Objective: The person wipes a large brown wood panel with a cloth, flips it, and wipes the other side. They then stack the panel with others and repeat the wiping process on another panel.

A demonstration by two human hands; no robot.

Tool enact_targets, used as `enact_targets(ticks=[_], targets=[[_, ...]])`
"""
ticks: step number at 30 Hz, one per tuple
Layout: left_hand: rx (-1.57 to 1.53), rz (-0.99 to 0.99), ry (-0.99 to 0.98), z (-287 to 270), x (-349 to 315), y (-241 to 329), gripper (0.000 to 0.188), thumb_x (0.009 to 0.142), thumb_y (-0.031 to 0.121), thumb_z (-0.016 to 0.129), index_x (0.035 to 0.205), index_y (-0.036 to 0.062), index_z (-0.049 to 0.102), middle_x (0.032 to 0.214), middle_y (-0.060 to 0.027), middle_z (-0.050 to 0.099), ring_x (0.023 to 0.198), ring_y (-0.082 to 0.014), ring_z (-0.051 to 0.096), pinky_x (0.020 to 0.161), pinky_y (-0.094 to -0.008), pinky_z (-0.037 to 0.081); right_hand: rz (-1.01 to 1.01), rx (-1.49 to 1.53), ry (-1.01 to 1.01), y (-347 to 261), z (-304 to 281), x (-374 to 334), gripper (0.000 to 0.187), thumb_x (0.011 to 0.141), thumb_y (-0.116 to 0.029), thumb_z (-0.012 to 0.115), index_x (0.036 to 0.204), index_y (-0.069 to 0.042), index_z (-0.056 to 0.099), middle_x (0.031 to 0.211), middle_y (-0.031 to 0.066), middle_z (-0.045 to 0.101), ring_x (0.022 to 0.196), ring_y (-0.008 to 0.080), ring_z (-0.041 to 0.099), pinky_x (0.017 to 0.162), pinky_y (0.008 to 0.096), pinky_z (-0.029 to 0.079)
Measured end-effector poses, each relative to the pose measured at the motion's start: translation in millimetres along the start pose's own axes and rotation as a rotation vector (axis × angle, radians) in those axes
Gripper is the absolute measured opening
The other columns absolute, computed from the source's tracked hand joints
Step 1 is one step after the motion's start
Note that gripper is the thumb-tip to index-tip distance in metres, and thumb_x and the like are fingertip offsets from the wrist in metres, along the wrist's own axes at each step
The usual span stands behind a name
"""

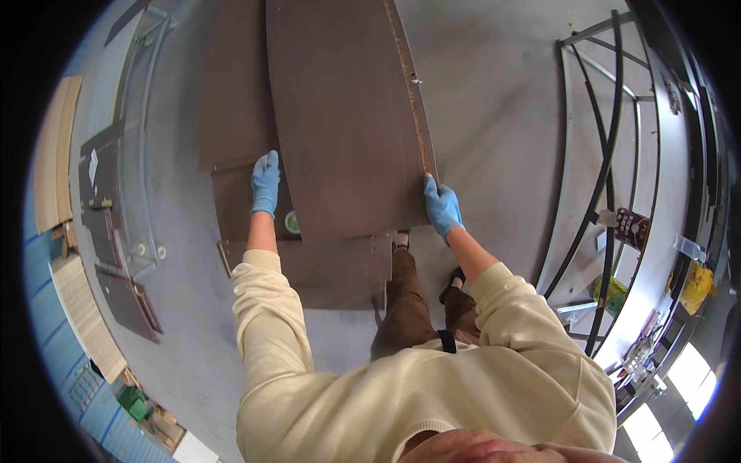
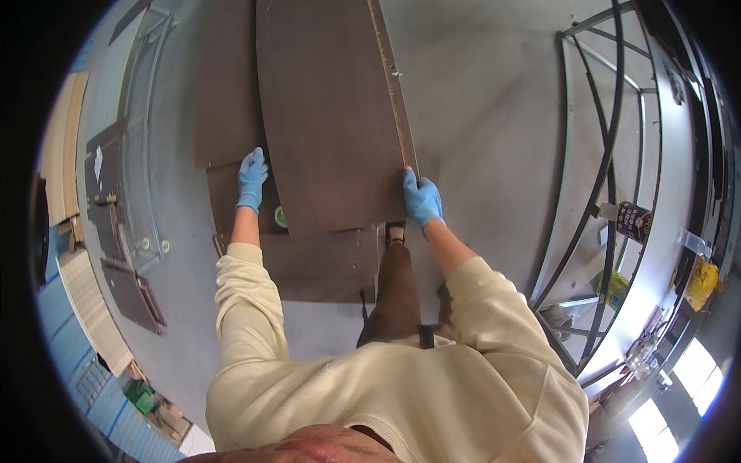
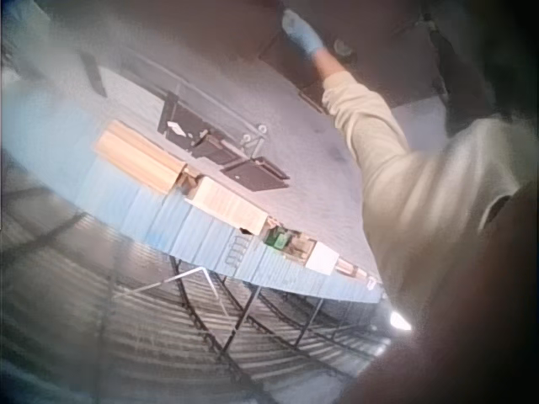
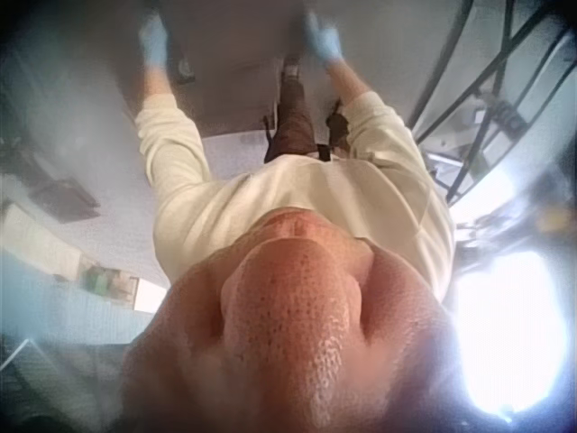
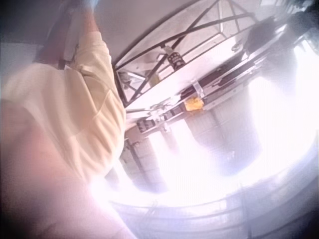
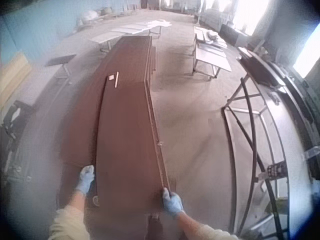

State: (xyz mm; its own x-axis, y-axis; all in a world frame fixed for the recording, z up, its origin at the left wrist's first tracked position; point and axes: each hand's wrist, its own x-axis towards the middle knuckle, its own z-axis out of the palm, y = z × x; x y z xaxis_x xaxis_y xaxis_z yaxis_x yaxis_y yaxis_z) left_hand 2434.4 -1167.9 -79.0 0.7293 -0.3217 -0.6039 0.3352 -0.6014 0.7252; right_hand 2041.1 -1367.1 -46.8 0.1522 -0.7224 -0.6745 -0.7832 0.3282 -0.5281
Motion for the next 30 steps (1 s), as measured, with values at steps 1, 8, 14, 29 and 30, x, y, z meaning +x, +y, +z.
enact_targets(ticks=[1,8,14,29,30], targets=[[-0.150,-0.042,-0.038,4,16,12,0.085,0.095,0.062,0.070,0.150,0.0005,0.050,0.151,-0.0186,0.056,0.132,-0.0358,0.059,0.108,-0.0504,0.048,-0.024,-0.030,0.034,-8,-14,-6,0.074,0.099,-0.067,0.052,0.089,0.004,0.070,0.093,0.0317,0.070,0.098,0.0465,0.069,0.088,0.0502,0.051],[-0.087,-0.190,-0.005,84,75,63,0.079,0.090,0.070,0.067,0.138,0.0078,0.063,0.137,-0.0131,0.064,0.118,-0.0288,0.066,0.101,-0.0479,0.053,-0.137,-0.219,0.139,-58,-101,-23,0.071,0.100,-0.065,0.052,0.085,0.002,0.070,0.086,0.0301,0.069,0.090,0.0468,0.068,0.083,0.0498,0.052],[-0.326,0.139,-0.164,137,67,104,0.092,0.093,0.070,0.062,0.162,0.0117,0.042,0.172,-0.0061,0.032,0.159,-0.0253,0.024,0.128,-0.0484,0.018,-0.165,-0.220,0.058,-90,-191,-40,0.068,0.100,-0.061,0.053,0.089,0.003,0.073,0.087,0.0283,0.071,0.090,0.0447,0.070,0.084,0.0494,0.053],[-0.681,0.037,-0.595,320,-214,157,0.072,0.099,0.055,0.065,0.146,0.0021,0.057,0.147,-0.0116,0.061,0.130,-0.0302,0.060,0.113,-0.0438,0.047,-0.227,-0.478,0.439,20,-452,-207,0.059,0.099,-0.056,0.057,0.083,-0.001,0.073,0.083,0.0252,0.069,0.087,0.0444,0.068,0.081,0.0501,0.052],[-0.670,0.019,-0.625,338,-235,158,0.070,0.099,0.054,0.064,0.146,0.0023,0.058,0.146,-0.0115,0.061,0.129,-0.0304,0.060,0.113,-0.0438,0.048,-0.179,-0.471,0.465,42,-467,-218,0.059,0.099,-0.056,0.057,0.083,-0.002,0.073,0.083,0.0249,0.069,0.087,0.0443,0.068,0.081,0.0500,0.053]])
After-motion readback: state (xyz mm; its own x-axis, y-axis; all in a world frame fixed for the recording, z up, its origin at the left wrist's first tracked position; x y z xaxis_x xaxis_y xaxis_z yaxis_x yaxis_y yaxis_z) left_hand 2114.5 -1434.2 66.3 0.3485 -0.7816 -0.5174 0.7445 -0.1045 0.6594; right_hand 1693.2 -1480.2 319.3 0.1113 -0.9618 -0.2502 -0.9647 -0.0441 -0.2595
